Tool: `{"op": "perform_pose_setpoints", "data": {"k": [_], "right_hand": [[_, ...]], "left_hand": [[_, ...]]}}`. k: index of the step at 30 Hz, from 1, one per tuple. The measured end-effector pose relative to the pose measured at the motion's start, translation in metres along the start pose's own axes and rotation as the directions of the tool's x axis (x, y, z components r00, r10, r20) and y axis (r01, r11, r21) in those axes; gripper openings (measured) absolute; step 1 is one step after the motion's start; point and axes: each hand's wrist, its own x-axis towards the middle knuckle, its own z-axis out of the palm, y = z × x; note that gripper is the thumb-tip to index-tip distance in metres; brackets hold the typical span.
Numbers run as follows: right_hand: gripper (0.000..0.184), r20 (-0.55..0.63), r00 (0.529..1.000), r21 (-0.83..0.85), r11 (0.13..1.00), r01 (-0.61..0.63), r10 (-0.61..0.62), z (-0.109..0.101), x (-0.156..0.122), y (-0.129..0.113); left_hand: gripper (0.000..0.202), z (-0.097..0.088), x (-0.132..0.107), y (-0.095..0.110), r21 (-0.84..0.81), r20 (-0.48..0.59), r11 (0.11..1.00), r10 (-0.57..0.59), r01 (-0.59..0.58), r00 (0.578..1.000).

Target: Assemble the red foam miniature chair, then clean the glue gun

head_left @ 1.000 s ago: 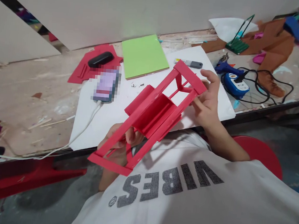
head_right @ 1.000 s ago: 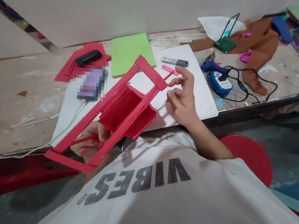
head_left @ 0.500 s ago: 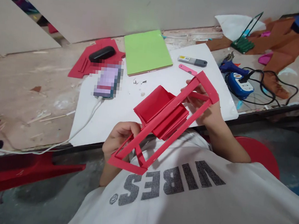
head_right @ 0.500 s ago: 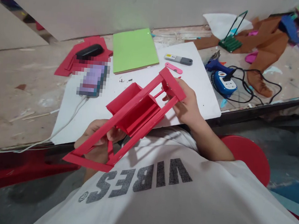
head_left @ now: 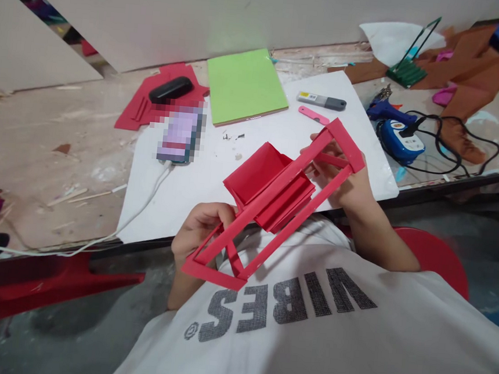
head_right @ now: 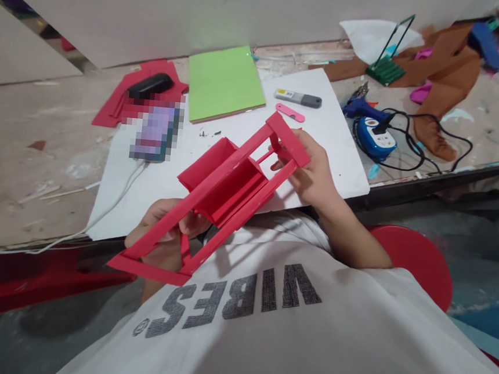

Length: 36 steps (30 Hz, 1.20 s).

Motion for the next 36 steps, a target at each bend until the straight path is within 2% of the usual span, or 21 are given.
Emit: {"op": "perform_pose_setpoints", "data": {"k": [4, 11, 15, 22, 32, 36], "right_hand": [[0.047, 0.001, 1.0, -0.009, 1.0, -0.009, 0.009, -0.001, 0.001, 0.002], [0.049, 0.0, 0.999, 0.024, 0.999, -0.048, 0.048, 0.0, 0.0, -0.008], [0.05, -0.015, 0.998, -0.026, 0.997, -0.067, 0.067, 0.0, -0.001, -0.012], [0.062, -0.017, 0.997, 0.011, 0.997, -0.081, 0.082, -0.003, -0.001, -0.008], [0.056, -0.024, 0.998, 0.017, 0.998, -0.059, 0.06, -0.003, -0.001, -0.008], [0.058, -0.024, 0.998, 0.044, 0.998, -0.054, 0.055, -0.002, 0.0, -0.008]], "left_hand": [[0.018, 0.0, -0.001, 0.0, 0.015, -0.018, 1.0, -0.003, 0.003, 1.0], [0.023, 0.001, 0.002, 0.0, 0.005, 0.017, 1.0, 0.0, 0.0, 1.0], [0.018, 0.0, 0.001, -0.001, 0.001, 0.028, 1.0, -0.008, 0.008, 1.0], [0.019, -0.004, -0.001, -0.004, -0.035, 0.043, 0.999, 0.006, -0.005, 0.999], [0.018, -0.005, -0.001, -0.005, -0.026, 0.048, 1.0, 0.005, -0.004, 0.999], [0.02, -0.003, -0.001, -0.004, -0.014, 0.005, 1.0, 0.005, -0.005, 1.0]]}}
